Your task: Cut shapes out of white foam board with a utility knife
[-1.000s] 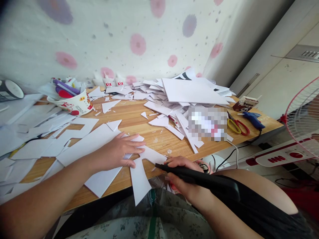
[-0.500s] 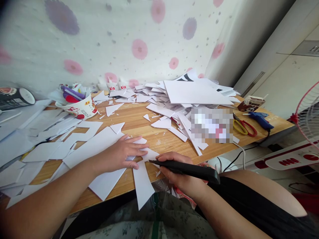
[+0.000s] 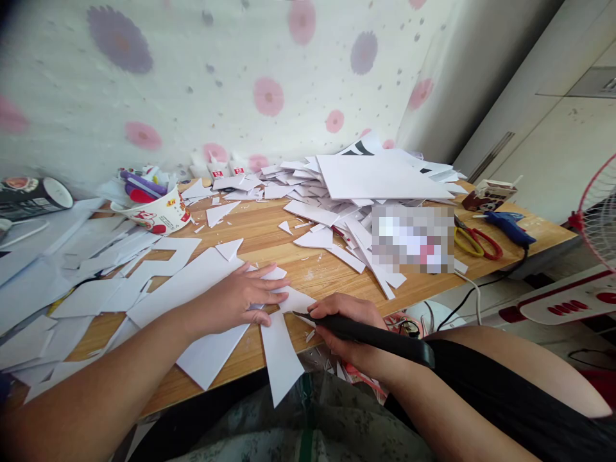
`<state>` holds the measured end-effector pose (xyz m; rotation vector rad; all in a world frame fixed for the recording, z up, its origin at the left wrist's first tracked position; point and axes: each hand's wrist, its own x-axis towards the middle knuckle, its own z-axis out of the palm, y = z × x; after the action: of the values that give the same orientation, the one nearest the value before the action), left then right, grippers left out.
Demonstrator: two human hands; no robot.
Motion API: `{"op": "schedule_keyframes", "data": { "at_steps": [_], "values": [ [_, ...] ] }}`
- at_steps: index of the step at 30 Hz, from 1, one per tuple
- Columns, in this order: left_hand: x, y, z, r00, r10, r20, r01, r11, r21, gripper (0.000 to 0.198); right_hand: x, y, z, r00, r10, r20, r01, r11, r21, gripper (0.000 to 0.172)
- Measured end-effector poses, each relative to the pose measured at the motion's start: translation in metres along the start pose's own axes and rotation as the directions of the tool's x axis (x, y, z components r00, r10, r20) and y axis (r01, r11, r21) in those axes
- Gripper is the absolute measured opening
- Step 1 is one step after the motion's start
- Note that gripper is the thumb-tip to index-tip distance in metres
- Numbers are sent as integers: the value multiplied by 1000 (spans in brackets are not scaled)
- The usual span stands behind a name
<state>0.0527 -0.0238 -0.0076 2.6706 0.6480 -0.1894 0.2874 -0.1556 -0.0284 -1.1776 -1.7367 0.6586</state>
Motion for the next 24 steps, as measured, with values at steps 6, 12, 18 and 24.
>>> {"op": "schedule_keyframes", "data": {
  "at_steps": [6,12,18,24],
  "values": [
    [1,1,1,1000,4,-16,-4,1000,12,45,-10,9,-4,997,78,-8,-78,997,13,14],
    [0,-2,2,1000,-3,-22,2,999,-33,45,-25,10,-10,993,116,-15,-115,993,39,13],
    [0,-4,3,999,-3,-34,1,999,-52,45,-31,1,-18,994,98,-40,-94,992,89,16],
    [-1,-2,2,999,3,-44,-4,1000,-24,45,-16,4,1,994,55,-95,-45,994,99,16]
  ]
}}
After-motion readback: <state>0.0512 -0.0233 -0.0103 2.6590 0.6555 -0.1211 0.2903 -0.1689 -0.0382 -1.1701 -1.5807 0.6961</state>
